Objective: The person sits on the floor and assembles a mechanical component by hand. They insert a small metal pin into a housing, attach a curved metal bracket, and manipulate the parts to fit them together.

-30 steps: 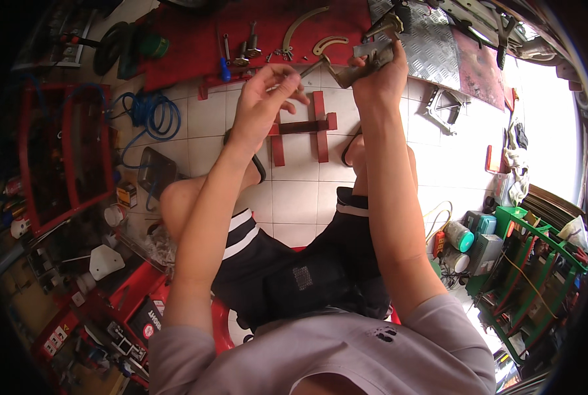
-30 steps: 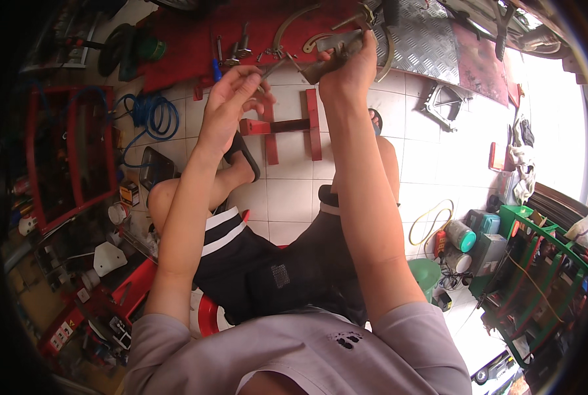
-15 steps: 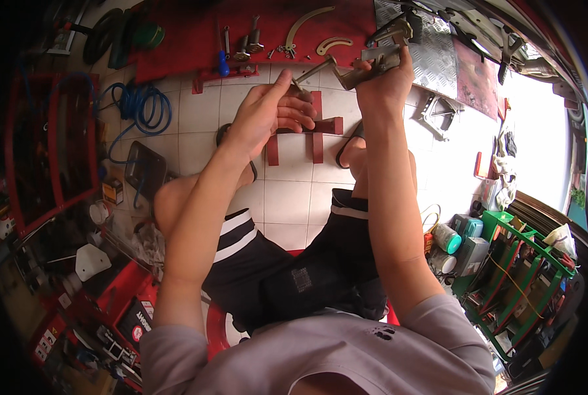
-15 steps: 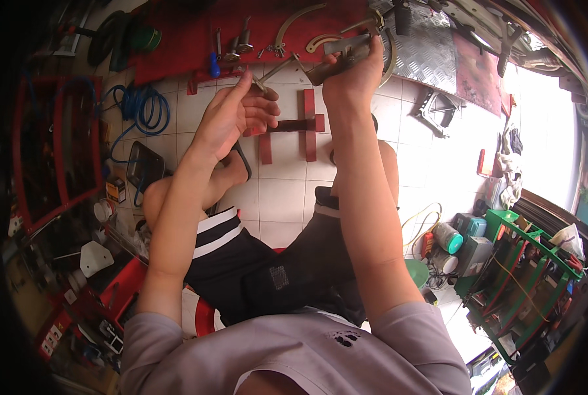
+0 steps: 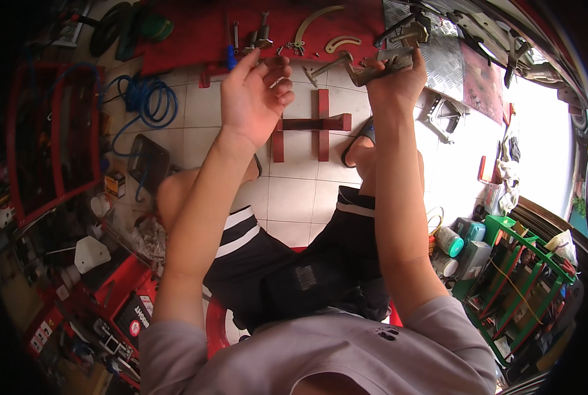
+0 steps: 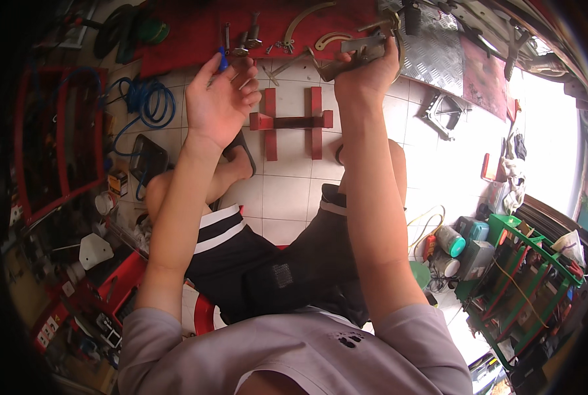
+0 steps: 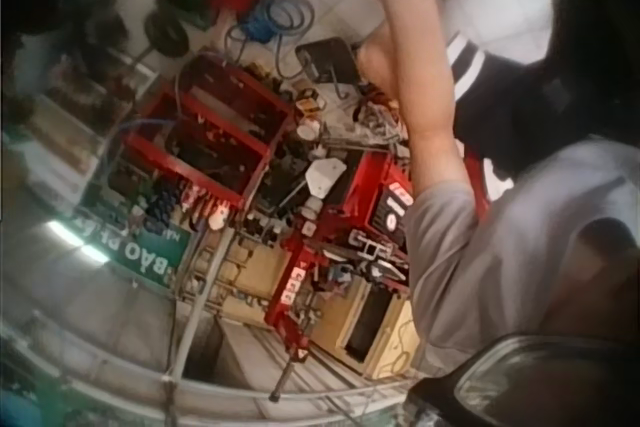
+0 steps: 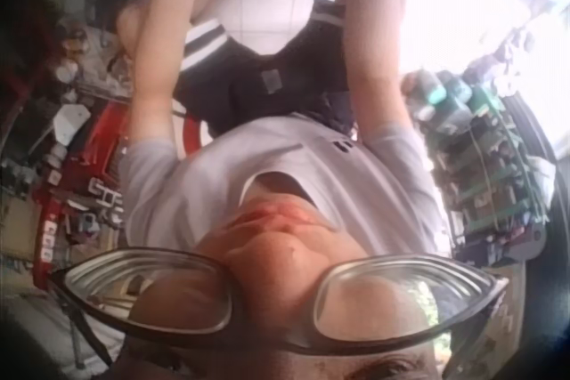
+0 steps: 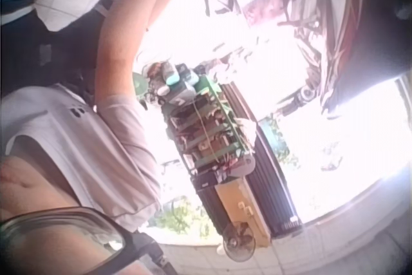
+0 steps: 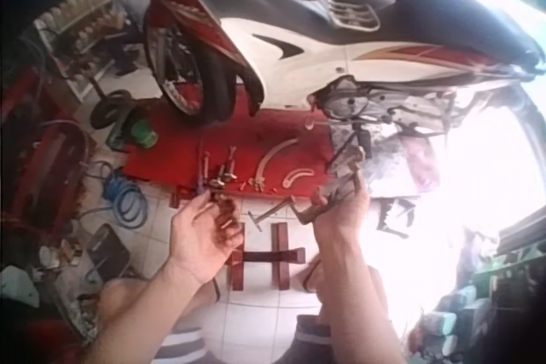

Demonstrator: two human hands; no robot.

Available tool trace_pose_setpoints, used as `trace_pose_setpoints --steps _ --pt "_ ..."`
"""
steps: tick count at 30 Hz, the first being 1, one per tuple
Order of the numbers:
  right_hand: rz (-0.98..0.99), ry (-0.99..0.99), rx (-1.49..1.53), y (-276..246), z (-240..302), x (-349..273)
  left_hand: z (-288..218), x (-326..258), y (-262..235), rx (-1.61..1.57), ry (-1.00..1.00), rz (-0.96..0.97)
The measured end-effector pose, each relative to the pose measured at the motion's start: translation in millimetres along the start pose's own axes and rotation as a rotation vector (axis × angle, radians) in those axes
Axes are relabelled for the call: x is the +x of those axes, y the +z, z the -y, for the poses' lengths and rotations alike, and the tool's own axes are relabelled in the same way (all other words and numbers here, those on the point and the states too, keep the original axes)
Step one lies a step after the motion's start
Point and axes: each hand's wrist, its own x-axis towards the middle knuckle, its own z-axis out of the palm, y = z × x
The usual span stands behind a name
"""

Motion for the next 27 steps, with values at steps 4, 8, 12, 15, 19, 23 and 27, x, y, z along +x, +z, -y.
trace_pose_setpoints --steps 4,8,12,15,19,23,27 --pt "0.003 -0.009 -0.002 -2 5 2 -3 0 -3 -0.309 -0.157 0.098" --pt "0.016 0.004 0.03 -6 9 5 -2 2 4 0.141 -0.209 -0.015" --pt "0.002 -0.01 0.006 -3 9 2 10 -4 14 0.524 -0.273 0.026" --pt "-0.024 -0.033 -0.005 1 7 -2 16 -7 16 0.65 -0.15 0.033" --pt "0.02 -0.008 0.034 -7 6 4 35 -3 15 1.019 0.359 0.019" --pt "0.007 -0.021 0.018 -6 4 3 20 -5 14 0.678 0.011 0.105" --pt "0.038 -0.014 0.021 -6 4 2 28 -1 16 0.766 0.304 0.065"
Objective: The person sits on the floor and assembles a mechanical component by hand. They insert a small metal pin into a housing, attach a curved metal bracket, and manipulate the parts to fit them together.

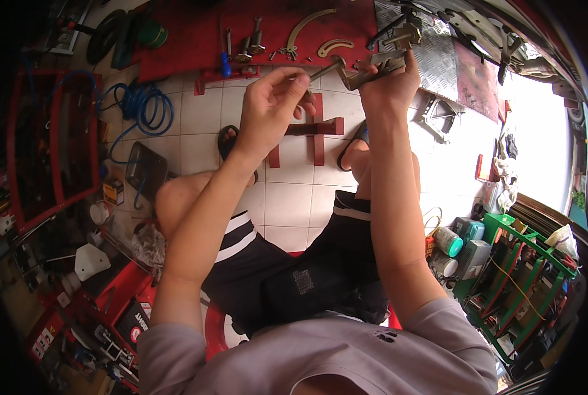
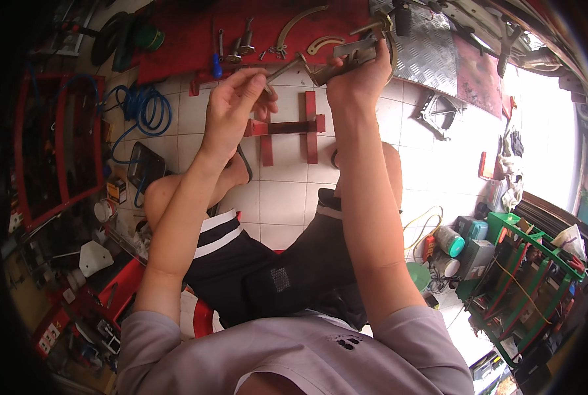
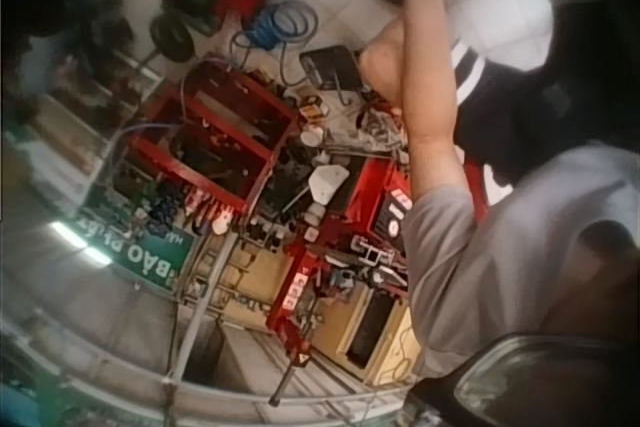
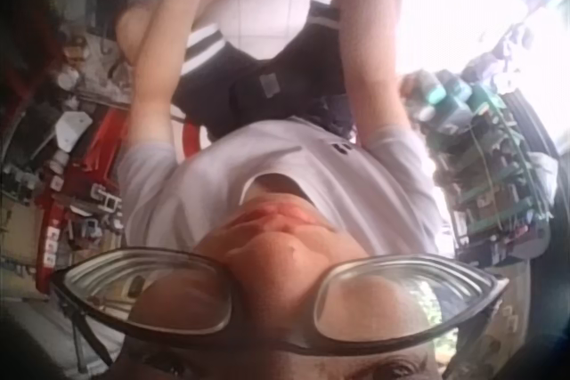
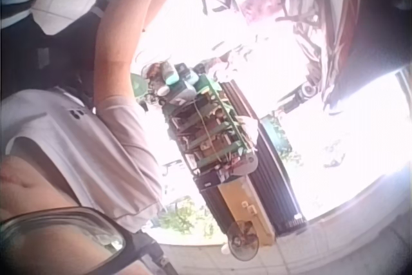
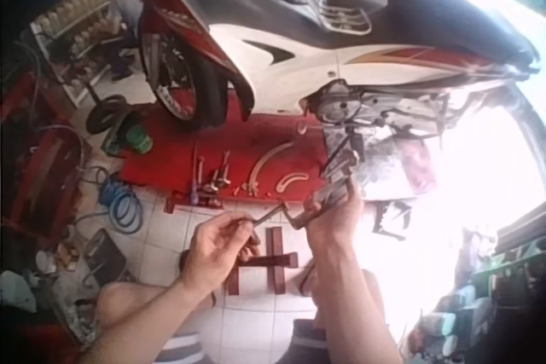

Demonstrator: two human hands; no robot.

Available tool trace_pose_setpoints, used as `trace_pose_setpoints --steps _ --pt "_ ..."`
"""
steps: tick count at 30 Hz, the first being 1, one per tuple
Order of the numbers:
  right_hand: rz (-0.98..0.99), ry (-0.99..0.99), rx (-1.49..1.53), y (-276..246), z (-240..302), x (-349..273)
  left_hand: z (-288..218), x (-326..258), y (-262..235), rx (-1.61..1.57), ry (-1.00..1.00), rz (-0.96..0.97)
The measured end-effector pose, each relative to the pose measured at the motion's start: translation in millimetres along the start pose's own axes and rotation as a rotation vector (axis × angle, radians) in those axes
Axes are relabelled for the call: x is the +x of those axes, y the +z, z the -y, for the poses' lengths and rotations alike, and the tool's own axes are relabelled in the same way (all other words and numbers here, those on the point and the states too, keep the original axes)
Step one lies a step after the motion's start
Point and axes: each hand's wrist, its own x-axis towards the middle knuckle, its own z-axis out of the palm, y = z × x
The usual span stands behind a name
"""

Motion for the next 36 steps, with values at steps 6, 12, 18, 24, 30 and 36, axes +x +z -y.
trace_pose_setpoints --steps 6,12,18,24,30,36 --pt "-0.011 -0.005 0.015 -1 0 1 4 0 4 0.479 0.363 -0.1" --pt "-0.041 -0.01 0.003 -2 2 2 -1 1 3 0.332 0.157 -0.06" --pt "-0.038 -0.01 0.01 0 2 -1 2 3 5 0.08 0.0 0.0" --pt "-0.044 0.002 0.023 -1 3 0 -5 2 8 0.65 0.519 -0.097" --pt "-0.021 -0.018 -0.012 1 4 -2 -4 -1 5 0.811 0.482 -0.083" --pt "-0.031 -0.013 0.0 0 4 -1 -11 0 9 0.146 -0.059 -0.016"
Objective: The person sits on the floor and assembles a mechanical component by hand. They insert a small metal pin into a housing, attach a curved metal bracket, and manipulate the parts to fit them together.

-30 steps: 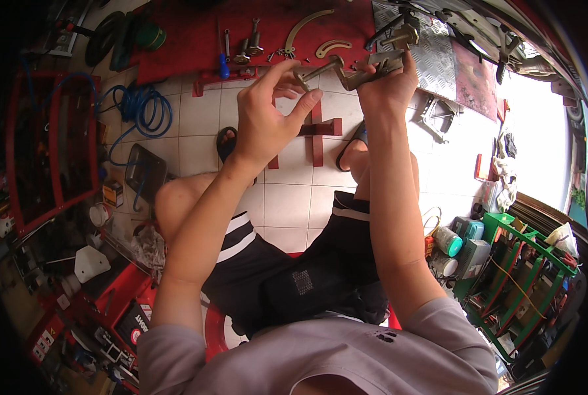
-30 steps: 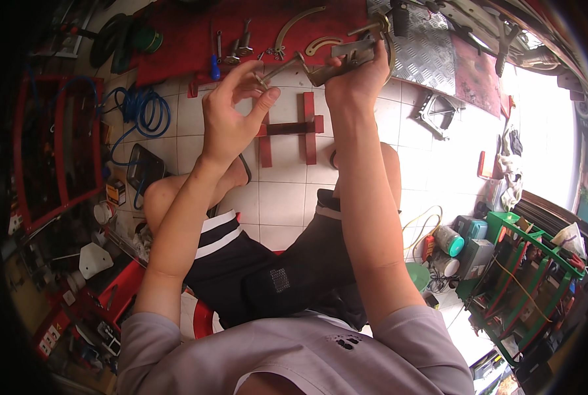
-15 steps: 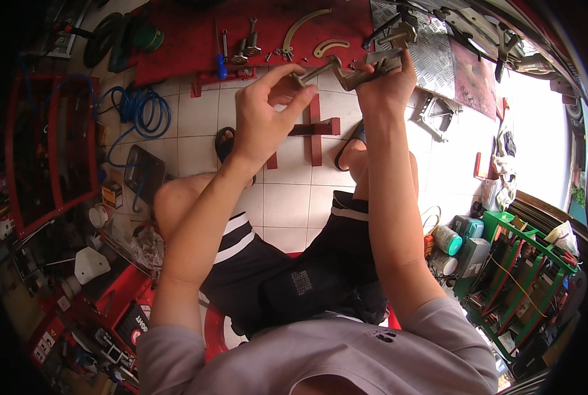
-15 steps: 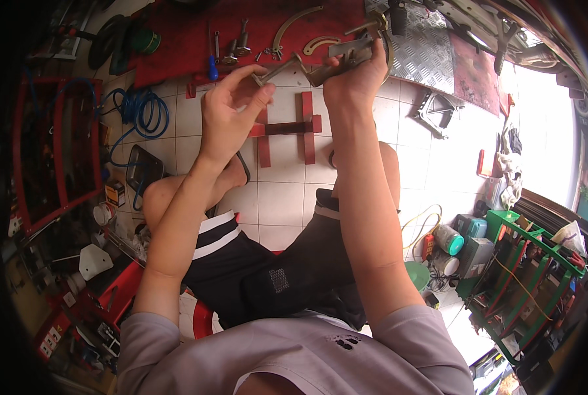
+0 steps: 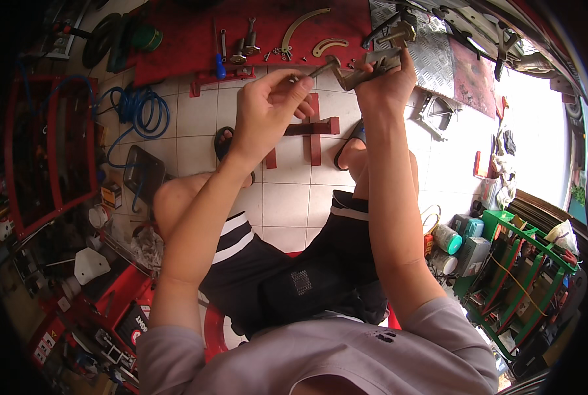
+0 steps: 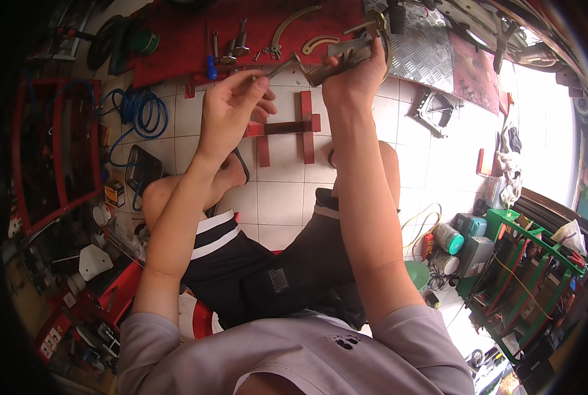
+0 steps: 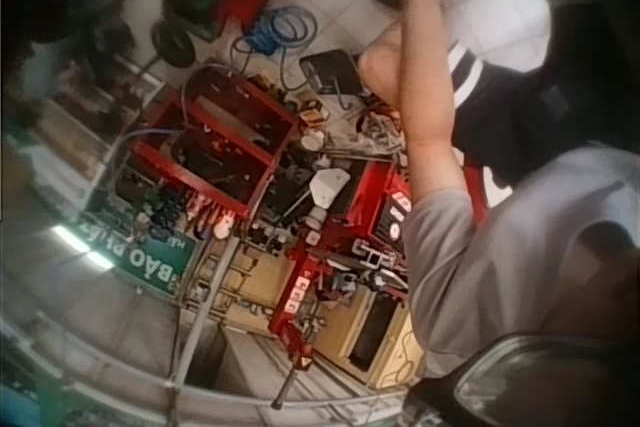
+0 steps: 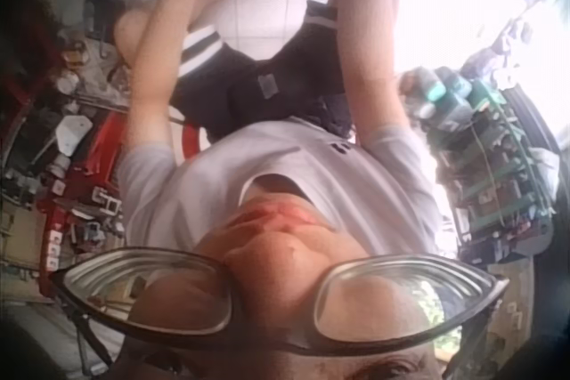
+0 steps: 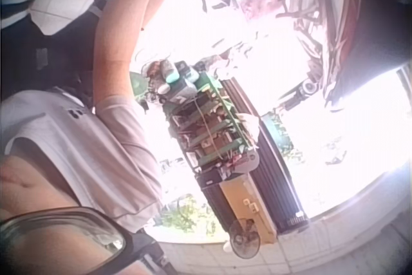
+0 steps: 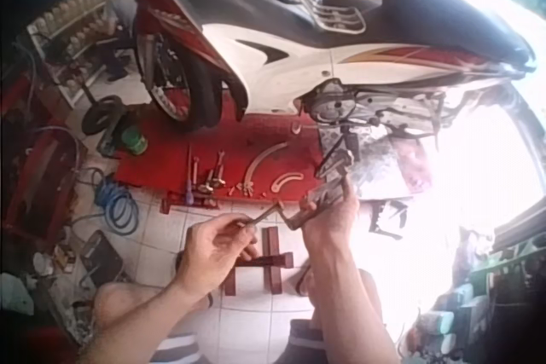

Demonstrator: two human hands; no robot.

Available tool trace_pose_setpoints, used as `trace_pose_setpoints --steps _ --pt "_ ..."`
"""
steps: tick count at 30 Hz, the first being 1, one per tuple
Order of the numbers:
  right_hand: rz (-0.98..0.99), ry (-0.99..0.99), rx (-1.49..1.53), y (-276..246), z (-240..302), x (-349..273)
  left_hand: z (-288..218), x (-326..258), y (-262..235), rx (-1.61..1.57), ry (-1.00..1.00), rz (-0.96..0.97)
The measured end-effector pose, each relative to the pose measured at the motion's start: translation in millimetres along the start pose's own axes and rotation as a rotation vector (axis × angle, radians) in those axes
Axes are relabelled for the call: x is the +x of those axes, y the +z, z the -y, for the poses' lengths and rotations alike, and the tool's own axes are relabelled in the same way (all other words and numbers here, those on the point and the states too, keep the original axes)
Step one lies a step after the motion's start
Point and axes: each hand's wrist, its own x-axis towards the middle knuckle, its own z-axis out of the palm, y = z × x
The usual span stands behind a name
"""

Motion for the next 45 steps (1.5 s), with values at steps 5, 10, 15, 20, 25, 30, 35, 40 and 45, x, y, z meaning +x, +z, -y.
trace_pose_setpoints --steps 5,10,15,20,25,30,35,40,45 --pt "-0.004 0.015 -0.004 1 0 1 3 3 -4 0.061 0.117 0.009" --pt "-0.002 0.008 -0.02 -1 0 1 6 2 -1 0.273 0.281 -0.069" --pt "0.04 0.015 -0.014 -2 -1 0 7 7 -13 -0.474 -0.324 0.204" --pt "0.038 0.023 -0.008 -3 0 2 6 4 0 0.278 0.329 -0.036" --pt "0.011 0.026 -0.011 0 0 1 10 6 -12 -0.447 -0.29 0.281" --pt "-0.007 0.038 0.003 -1 0 0 9 4 1 0.237 0.271 0.018" --pt "0.028 0.001 -0.051 1 1 -2 9 3 -1 -0.167 -0.054 0.074" --pt "0.047 0.029 -0.004 -3 2 1 5 4 6 0.553 0.613 -0.201" --pt "0.019 -0.006 -0.026 1 1 -2 8 7 -12 -0.34 -0.268 0.162"
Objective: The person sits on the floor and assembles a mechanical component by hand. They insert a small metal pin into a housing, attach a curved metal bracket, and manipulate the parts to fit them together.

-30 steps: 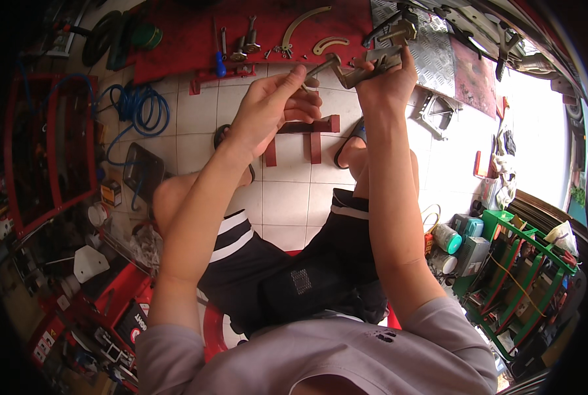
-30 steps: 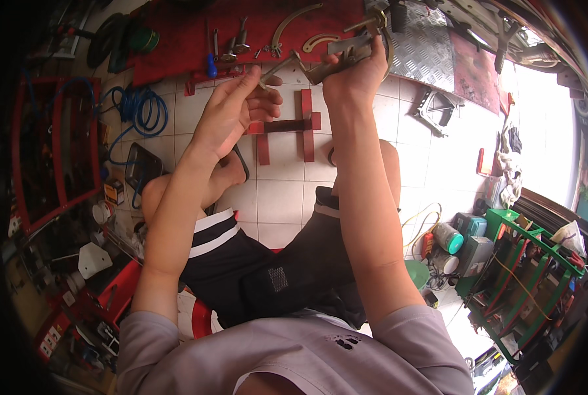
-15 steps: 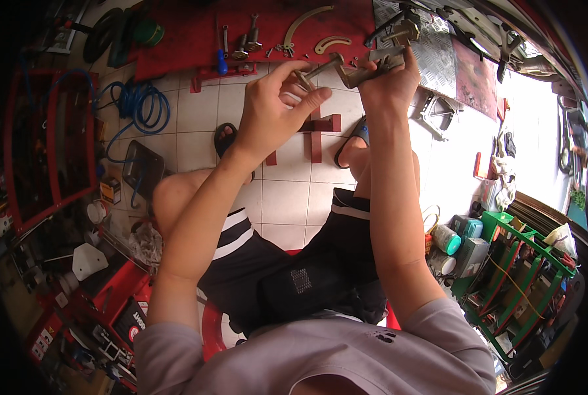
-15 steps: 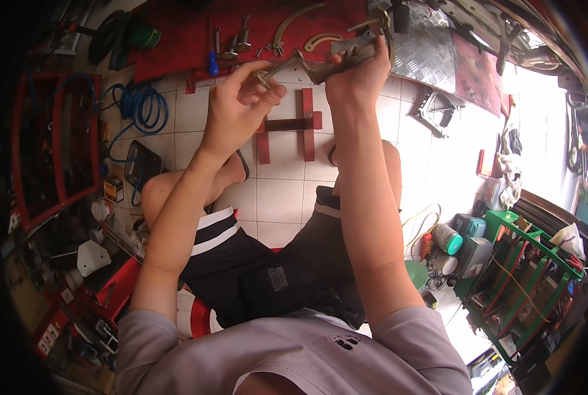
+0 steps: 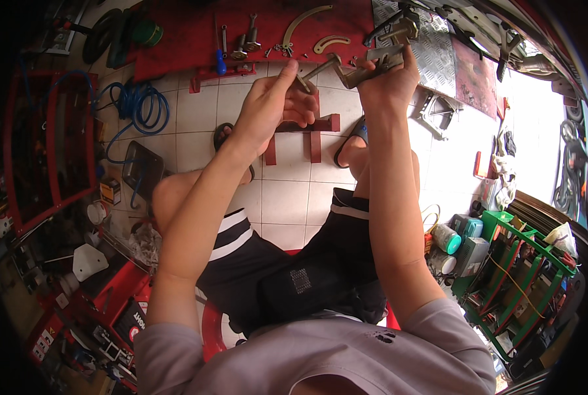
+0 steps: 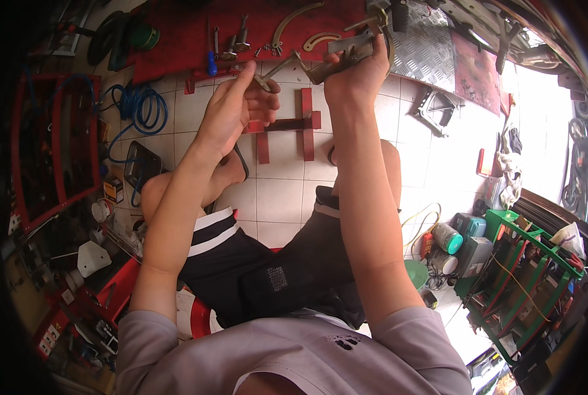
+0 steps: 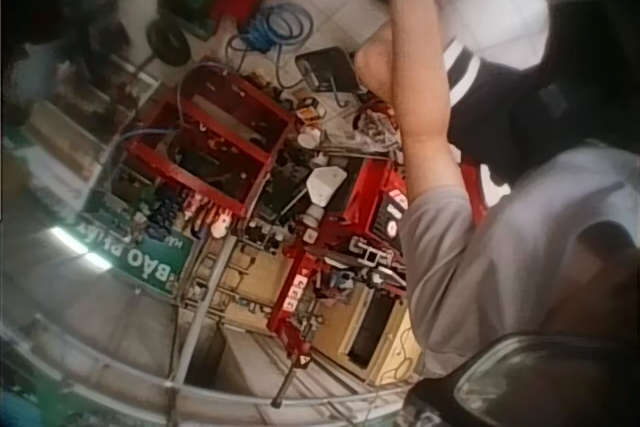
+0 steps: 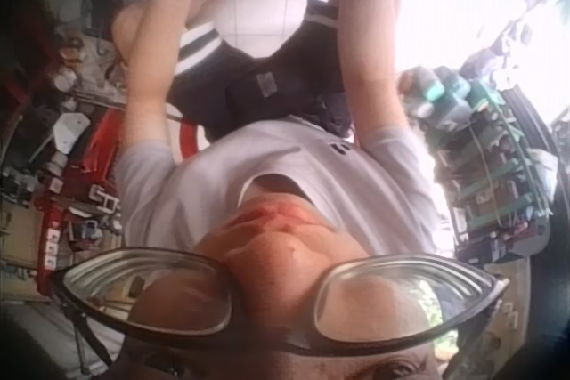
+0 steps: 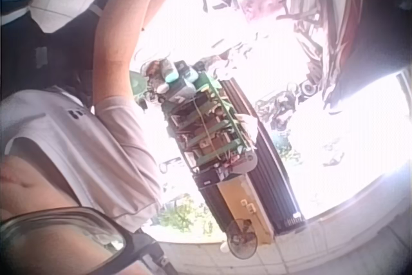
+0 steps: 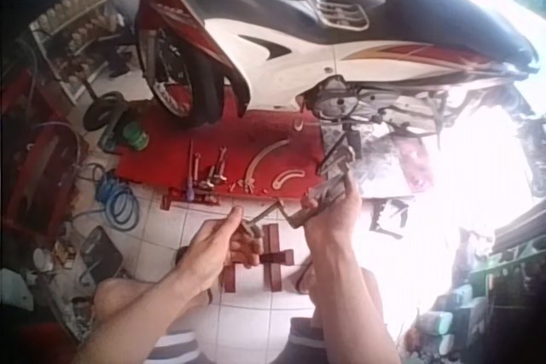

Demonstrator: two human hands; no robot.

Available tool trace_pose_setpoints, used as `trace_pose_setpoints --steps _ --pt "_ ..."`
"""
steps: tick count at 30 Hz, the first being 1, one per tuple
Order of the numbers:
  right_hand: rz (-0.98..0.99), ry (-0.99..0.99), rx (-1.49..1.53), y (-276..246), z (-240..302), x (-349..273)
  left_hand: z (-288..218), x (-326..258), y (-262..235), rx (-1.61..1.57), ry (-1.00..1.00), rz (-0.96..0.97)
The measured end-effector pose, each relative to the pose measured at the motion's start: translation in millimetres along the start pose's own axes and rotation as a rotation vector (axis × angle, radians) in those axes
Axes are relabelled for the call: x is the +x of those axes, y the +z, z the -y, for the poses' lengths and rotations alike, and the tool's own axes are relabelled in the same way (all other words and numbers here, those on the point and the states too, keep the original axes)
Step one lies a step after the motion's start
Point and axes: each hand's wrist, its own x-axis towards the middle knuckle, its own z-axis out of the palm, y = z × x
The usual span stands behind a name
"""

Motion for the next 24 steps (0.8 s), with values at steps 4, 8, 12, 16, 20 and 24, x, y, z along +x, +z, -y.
trace_pose_setpoints --steps 4,8,12,16,20,24 --pt "0.002 0.014 0.012 -3 2 1 11 5 12 0.6 0.599 -0.238" --pt "0.017 0.006 0.015 -1 4 -2 7 5 14 0.466 0.413 -0.208" --pt "0.022 0.003 0.021 -2 4 0 2 -1 10 0.247 0.095 -0.056" --pt "0.018 0.001 0.025 -4 5 1 12 2 19 0.622 0.569 -0.26" --pt "0.0 -0.005 0.016 -2 6 0 0 0 10 0.15 -0.028 -0.03" --pt "-0.006 -0.01 0.01 -2 7 -2 9 2 20 0.477 0.402 -0.162"
